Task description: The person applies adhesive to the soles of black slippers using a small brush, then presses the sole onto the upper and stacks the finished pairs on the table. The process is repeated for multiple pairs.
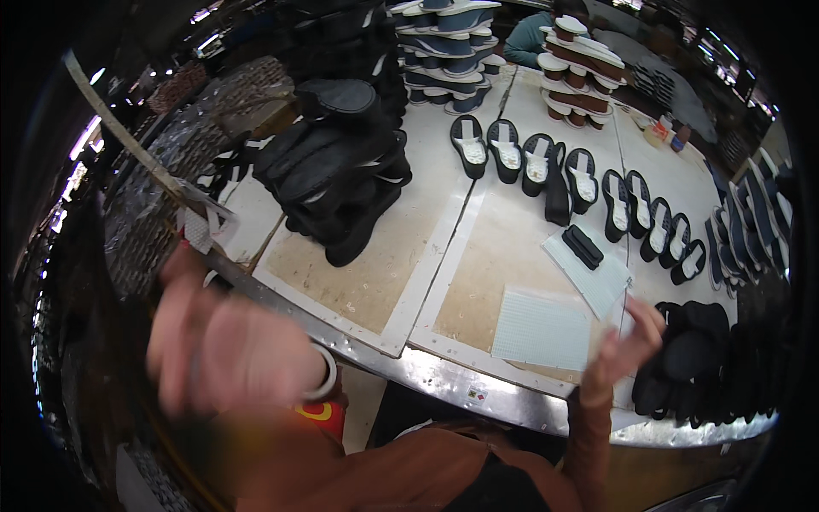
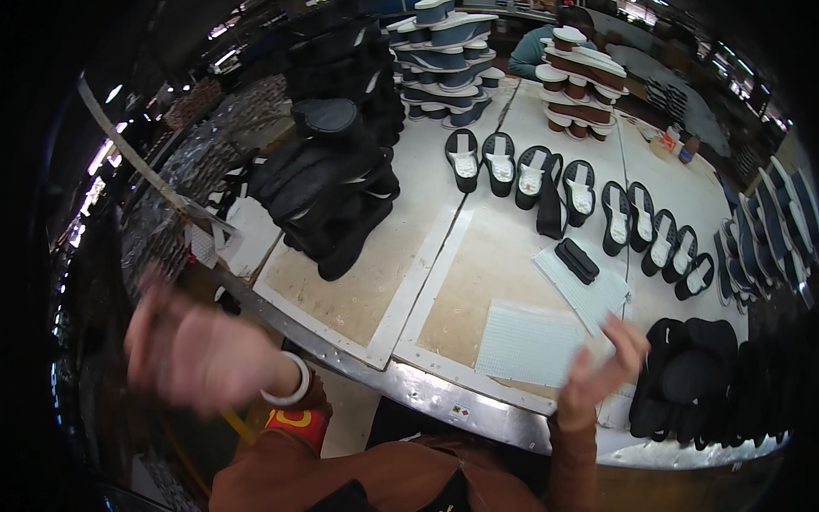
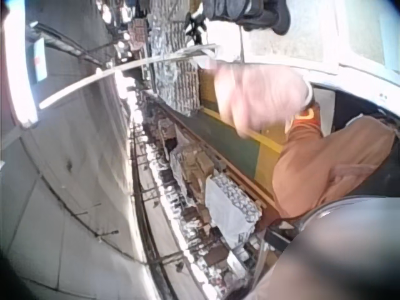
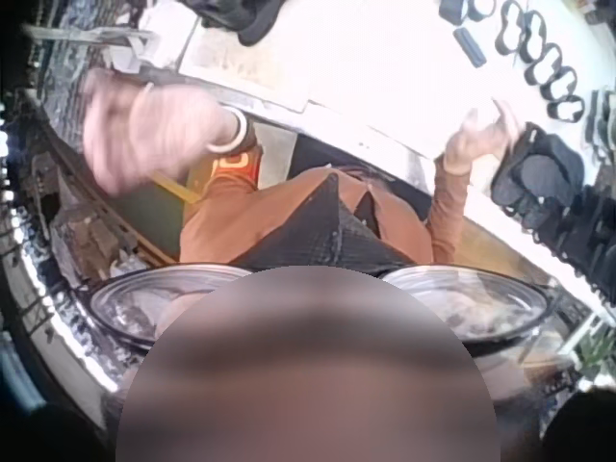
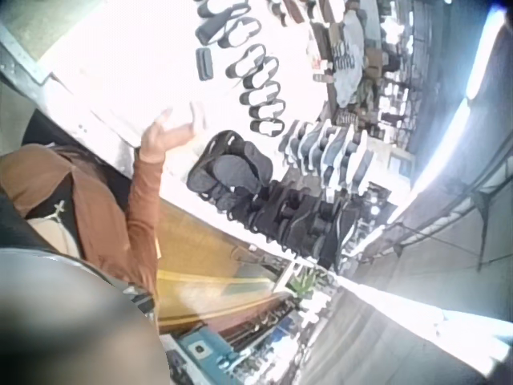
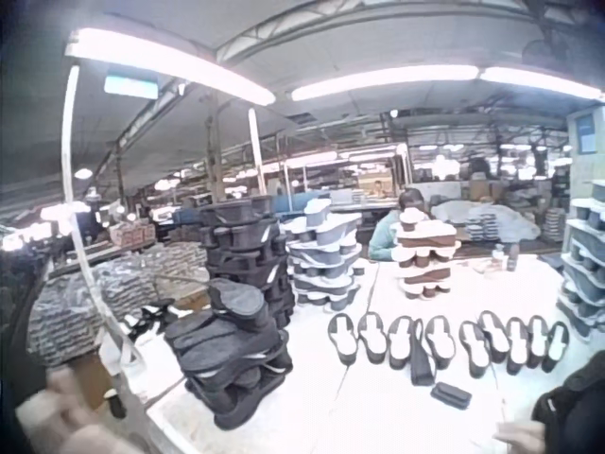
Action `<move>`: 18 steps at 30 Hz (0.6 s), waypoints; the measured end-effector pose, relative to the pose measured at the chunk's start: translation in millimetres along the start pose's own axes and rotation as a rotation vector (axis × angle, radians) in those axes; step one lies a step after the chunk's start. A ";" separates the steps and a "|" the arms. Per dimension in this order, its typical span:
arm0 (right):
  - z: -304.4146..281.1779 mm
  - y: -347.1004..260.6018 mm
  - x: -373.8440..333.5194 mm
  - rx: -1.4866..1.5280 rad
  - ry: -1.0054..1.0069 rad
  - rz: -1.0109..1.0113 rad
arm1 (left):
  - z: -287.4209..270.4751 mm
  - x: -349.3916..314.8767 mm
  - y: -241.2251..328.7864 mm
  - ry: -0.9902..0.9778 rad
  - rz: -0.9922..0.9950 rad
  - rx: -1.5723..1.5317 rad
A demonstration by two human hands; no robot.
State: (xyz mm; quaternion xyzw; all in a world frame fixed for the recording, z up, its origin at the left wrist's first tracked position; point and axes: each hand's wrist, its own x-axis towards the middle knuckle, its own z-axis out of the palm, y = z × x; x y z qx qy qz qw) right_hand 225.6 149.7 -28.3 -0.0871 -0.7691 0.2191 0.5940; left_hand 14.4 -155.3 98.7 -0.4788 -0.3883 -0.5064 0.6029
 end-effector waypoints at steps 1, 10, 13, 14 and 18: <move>27.1 -3.5 11.1 0.047 -0.075 -0.008 | 1.1 8.3 16.7 0.263 0.189 -0.136; 305.8 -31.6 121.0 0.357 -0.410 -0.112 | 5.3 69.2 59.3 0.553 0.445 -0.171; 356.4 -43.3 130.9 0.379 -0.470 -0.060 | 8.7 69.6 61.7 0.552 0.357 -0.394; 368.5 -46.3 133.0 0.390 -0.470 -0.070 | 10.6 68.7 63.0 0.574 0.342 -0.550; 399.2 -55.0 133.8 0.447 -0.512 -0.012 | 12.0 67.6 63.7 0.659 0.365 -0.918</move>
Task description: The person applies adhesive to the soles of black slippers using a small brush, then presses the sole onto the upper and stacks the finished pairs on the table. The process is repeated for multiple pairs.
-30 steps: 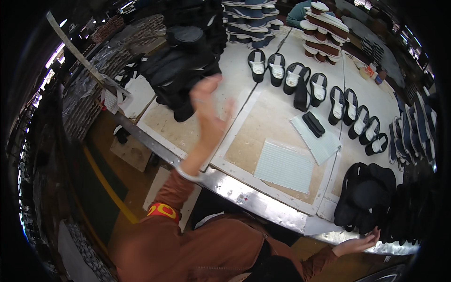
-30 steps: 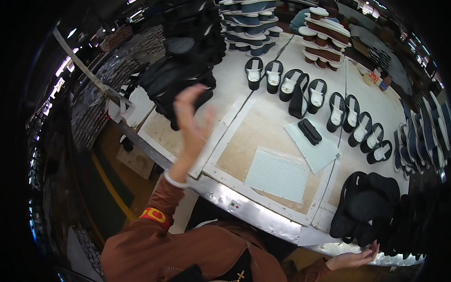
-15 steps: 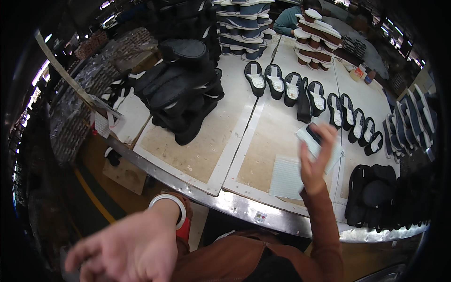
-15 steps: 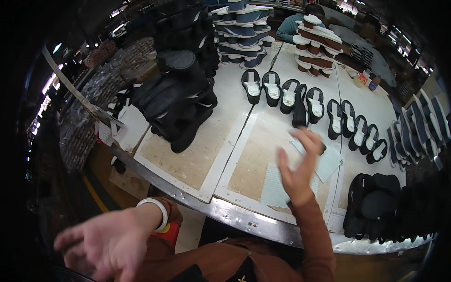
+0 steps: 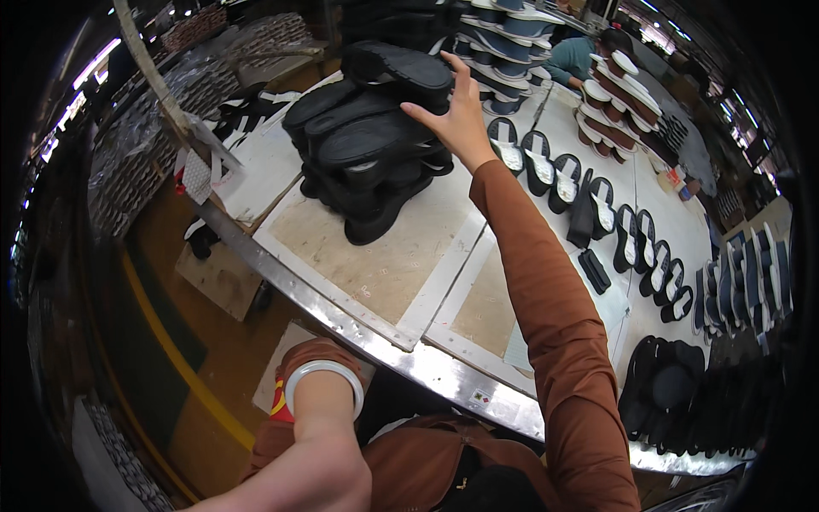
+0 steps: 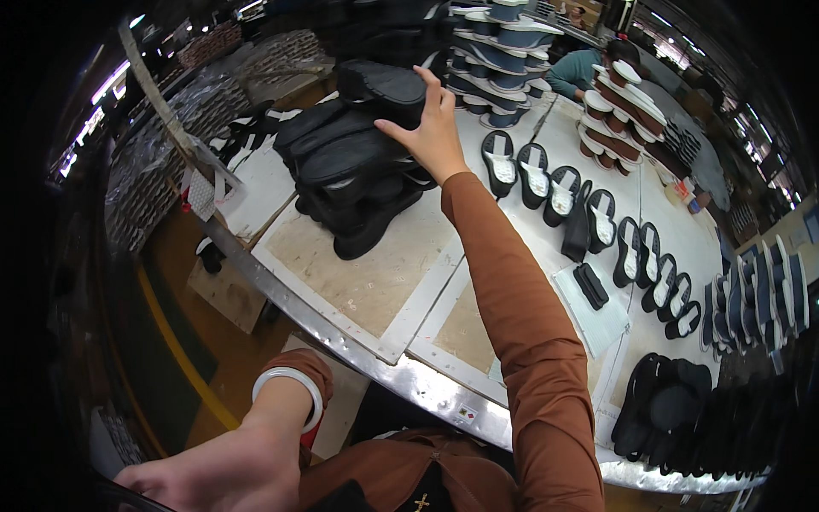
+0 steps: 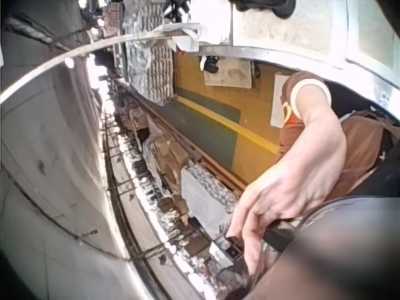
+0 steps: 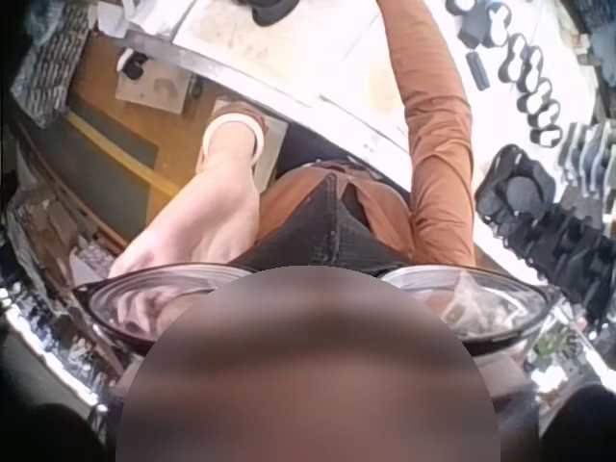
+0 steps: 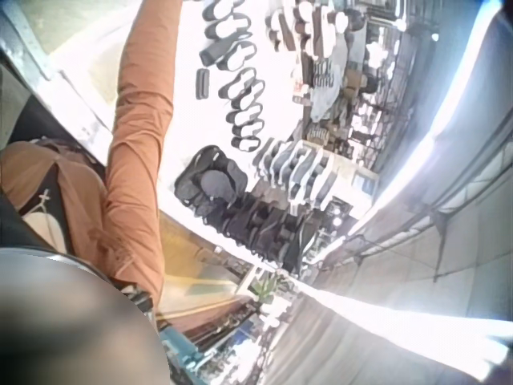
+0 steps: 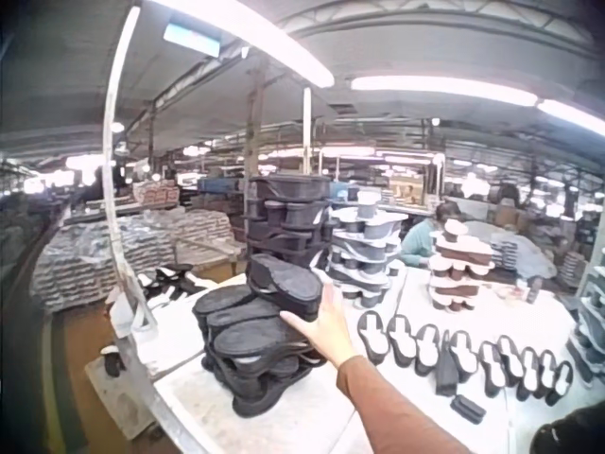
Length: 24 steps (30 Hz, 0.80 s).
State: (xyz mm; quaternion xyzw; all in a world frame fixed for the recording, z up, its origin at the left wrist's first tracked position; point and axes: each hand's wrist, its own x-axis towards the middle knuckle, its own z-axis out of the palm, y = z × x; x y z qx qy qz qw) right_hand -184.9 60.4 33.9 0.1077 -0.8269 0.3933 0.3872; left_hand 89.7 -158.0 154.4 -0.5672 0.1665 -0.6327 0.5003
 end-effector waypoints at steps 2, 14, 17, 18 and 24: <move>9.2 1.2 2.3 -0.058 0.044 -0.036 | -0.8 -1.4 -0.8 0.048 -0.030 -0.061; 21.3 20.0 15.8 -0.076 0.102 -0.038 | -30.6 2.6 10.0 -0.243 0.103 1.075; 15.1 10.7 12.4 -0.055 0.122 -0.002 | -26.8 -0.5 12.6 -0.194 0.093 0.983; 11.0 5.1 8.8 -0.062 0.126 -0.033 | -25.8 -0.7 12.6 -0.192 0.086 0.954; -48.3 -44.2 -60.9 0.162 0.156 0.004 | -24.8 2.8 12.7 -0.253 0.074 0.972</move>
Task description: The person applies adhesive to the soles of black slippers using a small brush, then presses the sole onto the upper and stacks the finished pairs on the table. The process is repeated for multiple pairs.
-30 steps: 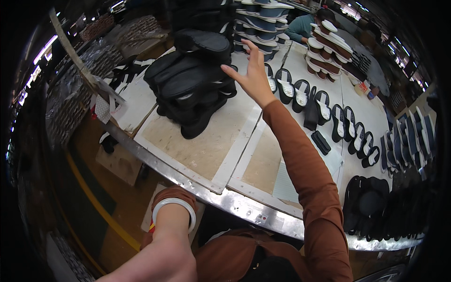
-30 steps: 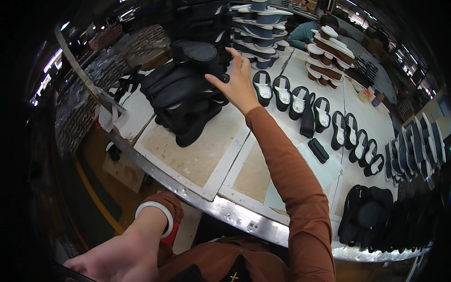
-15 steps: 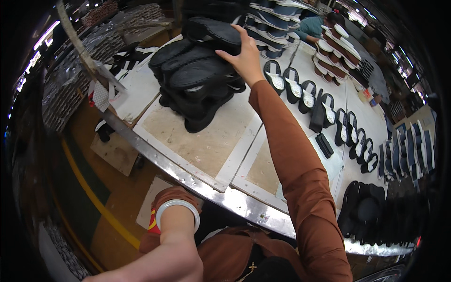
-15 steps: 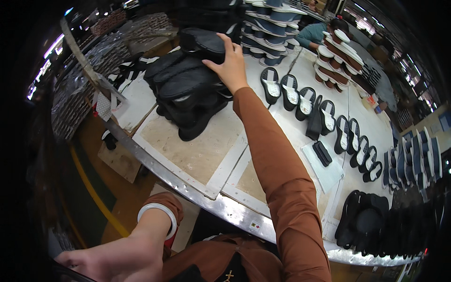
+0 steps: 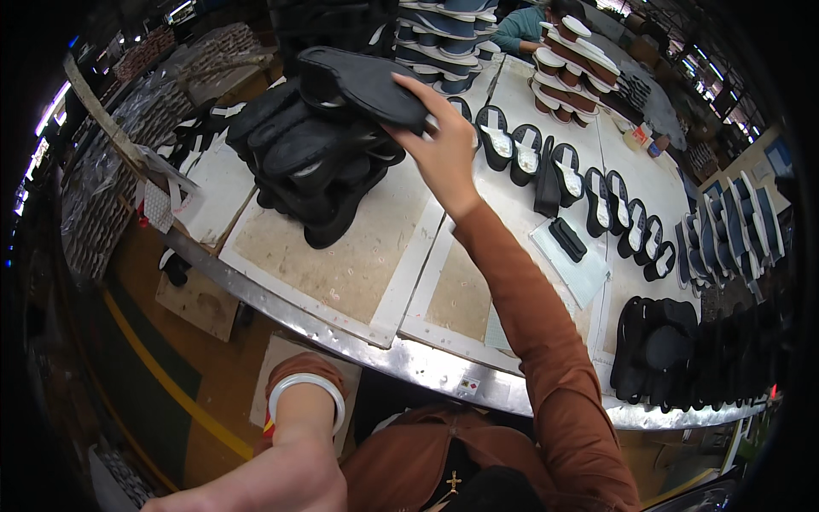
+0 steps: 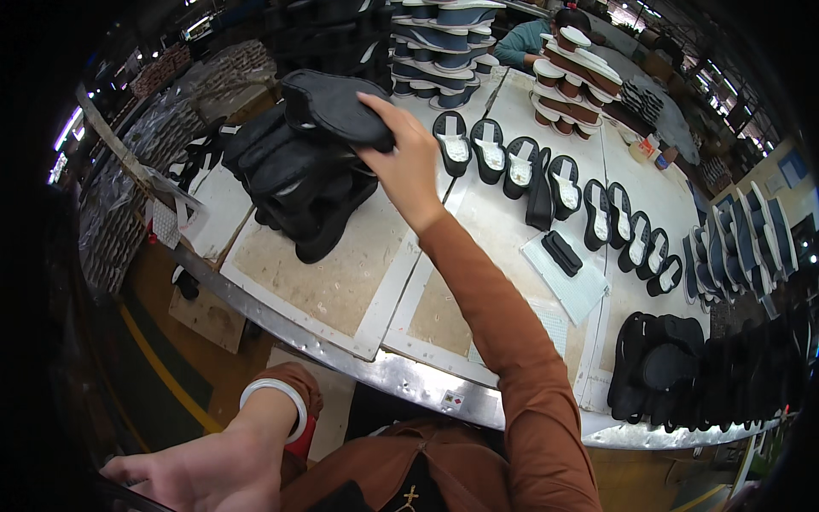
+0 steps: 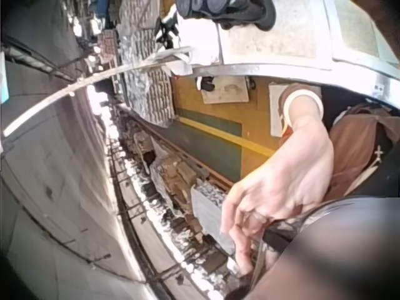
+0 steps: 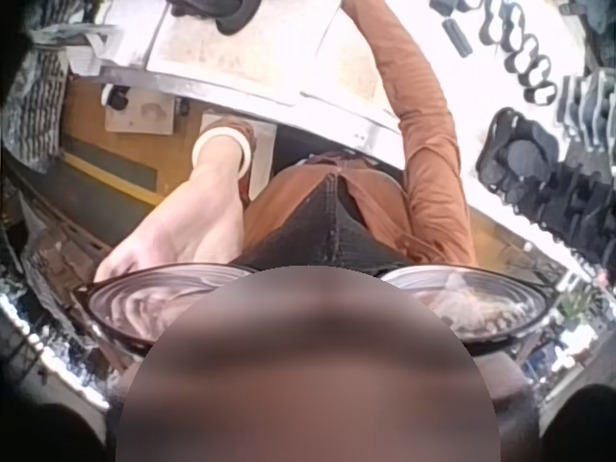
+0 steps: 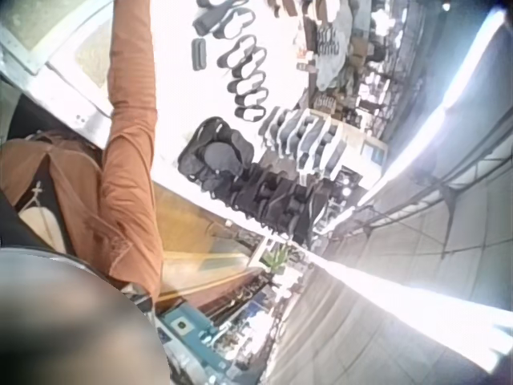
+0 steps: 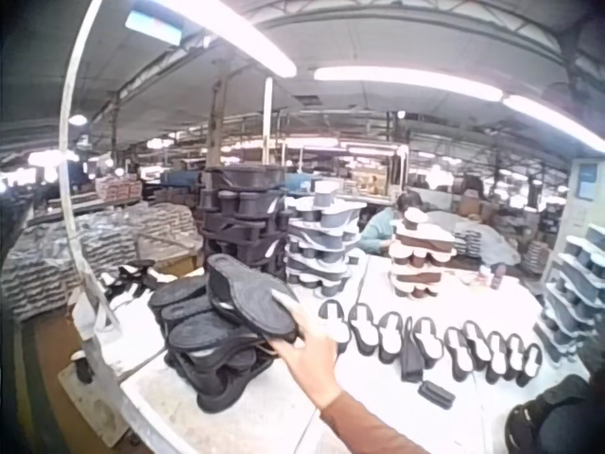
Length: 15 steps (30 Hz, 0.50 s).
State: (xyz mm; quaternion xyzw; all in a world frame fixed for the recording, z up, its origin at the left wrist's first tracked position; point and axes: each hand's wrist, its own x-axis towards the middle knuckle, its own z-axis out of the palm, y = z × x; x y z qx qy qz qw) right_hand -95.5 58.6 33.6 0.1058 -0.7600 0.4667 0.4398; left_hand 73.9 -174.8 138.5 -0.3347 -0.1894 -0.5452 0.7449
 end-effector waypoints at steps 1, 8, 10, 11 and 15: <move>-15.5 -11.6 -20.0 0.090 0.008 0.024 | 0.4 -0.8 1.7 0.033 -0.023 -0.081; -92.2 -49.4 -146.0 -0.219 0.191 0.181 | 22.4 -9.7 22.9 0.210 -0.288 -0.759; -100.8 -46.2 -173.0 -0.315 0.131 0.257 | 32.3 -14.4 31.4 0.307 -0.295 -0.910; -104.8 -43.6 -184.4 -0.363 0.108 0.289 | 36.5 -16.0 35.0 0.359 -0.298 -0.988; -98.3 -34.3 -223.0 -0.379 0.044 0.294 | 44.8 -18.2 46.6 0.361 -0.322 -0.980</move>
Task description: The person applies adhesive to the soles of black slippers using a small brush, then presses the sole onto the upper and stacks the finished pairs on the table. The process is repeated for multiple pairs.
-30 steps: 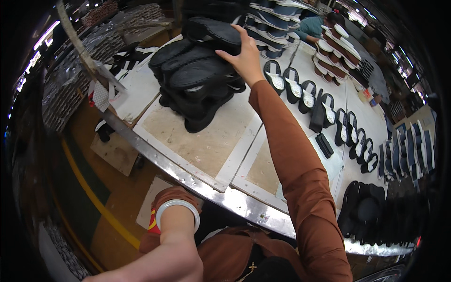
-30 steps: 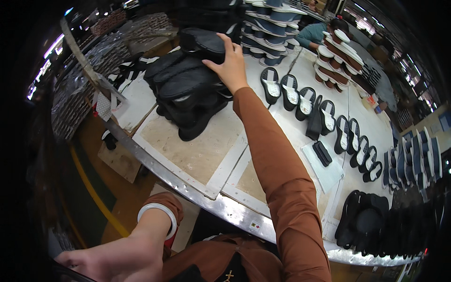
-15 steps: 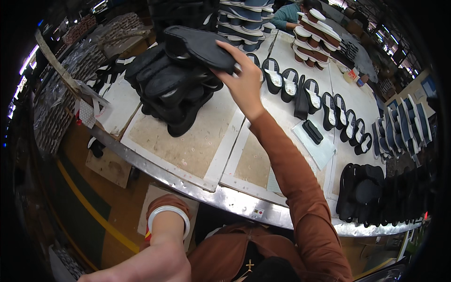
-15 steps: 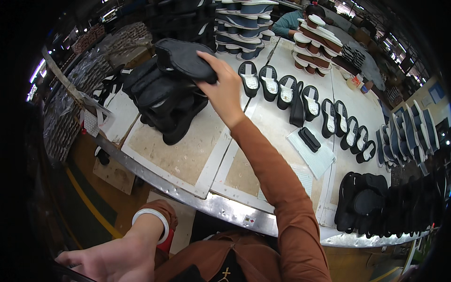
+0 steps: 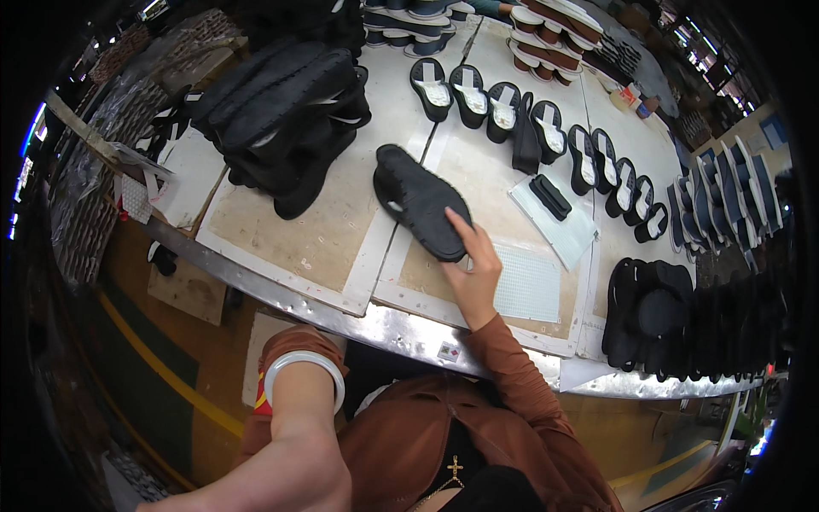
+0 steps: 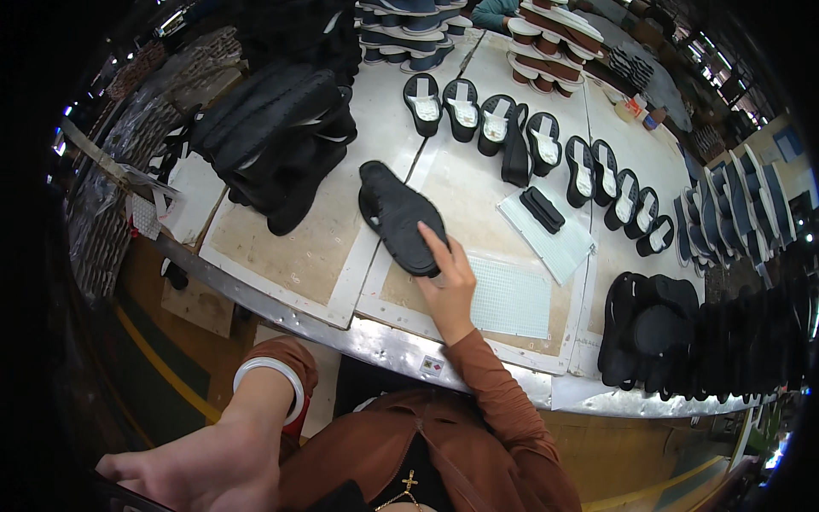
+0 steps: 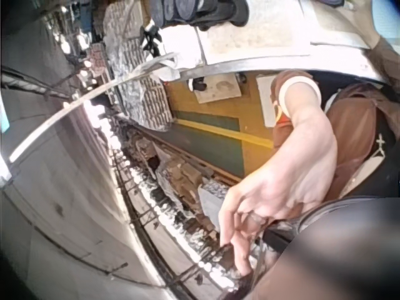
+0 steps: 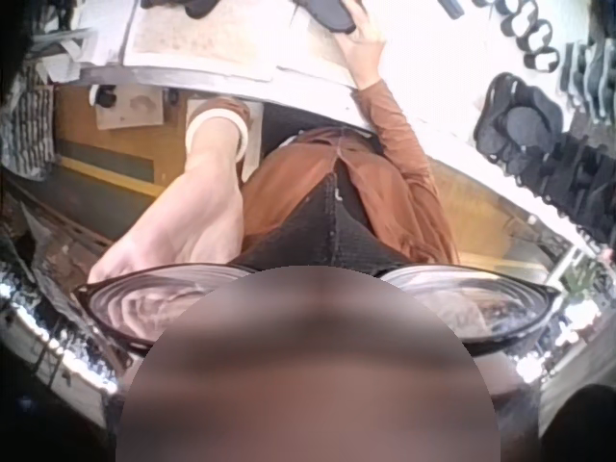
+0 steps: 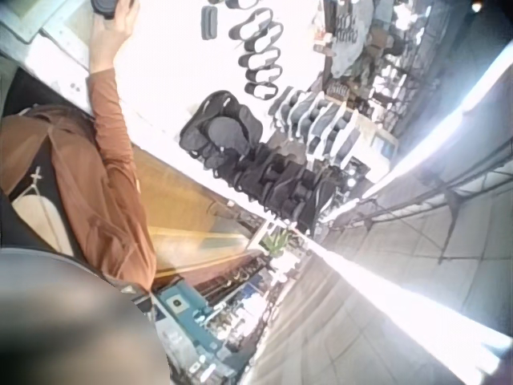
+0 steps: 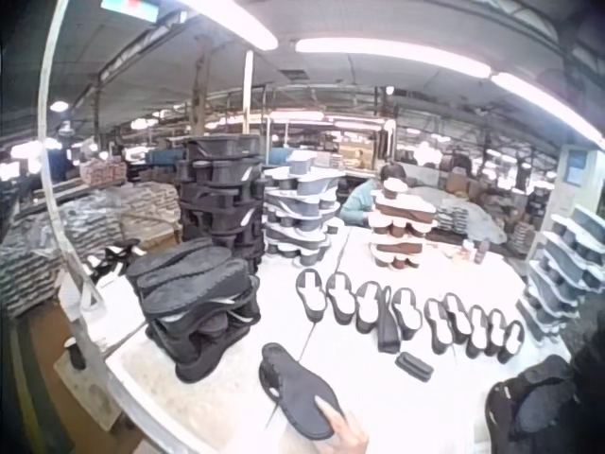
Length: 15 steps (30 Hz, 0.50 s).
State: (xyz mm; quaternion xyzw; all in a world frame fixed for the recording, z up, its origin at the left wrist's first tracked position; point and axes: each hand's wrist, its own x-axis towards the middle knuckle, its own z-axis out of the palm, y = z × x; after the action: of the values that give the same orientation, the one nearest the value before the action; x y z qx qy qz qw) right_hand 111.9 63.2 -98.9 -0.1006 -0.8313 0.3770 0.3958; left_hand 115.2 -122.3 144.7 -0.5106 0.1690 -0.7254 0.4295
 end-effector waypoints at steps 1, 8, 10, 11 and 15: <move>2.8 0.6 -8.1 -0.015 -0.030 0.008 | 2.4 -2.7 1.0 0.003 -0.011 -0.038; -20.3 -17.6 -15.6 -0.183 -0.517 0.124 | 8.3 -8.1 7.8 -0.072 -0.354 -0.227; -43.1 -21.7 -1.5 -0.154 -0.545 0.041 | 11.5 -6.7 7.4 -0.094 -0.192 -0.036; -49.7 -23.4 6.2 -0.142 -0.552 -0.012 | 13.8 -6.9 7.1 -0.103 -0.110 0.058; -25.7 -28.7 22.5 -0.154 -0.521 -0.031 | 30.7 -19.0 8.3 0.003 -0.309 -0.167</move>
State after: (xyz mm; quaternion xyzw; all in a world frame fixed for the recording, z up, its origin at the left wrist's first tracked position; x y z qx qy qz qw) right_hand 119.5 67.9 -55.2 -0.0176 -0.9328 0.3197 0.1655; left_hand 148.3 -106.1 140.7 -0.5636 0.1489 -0.7669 0.2686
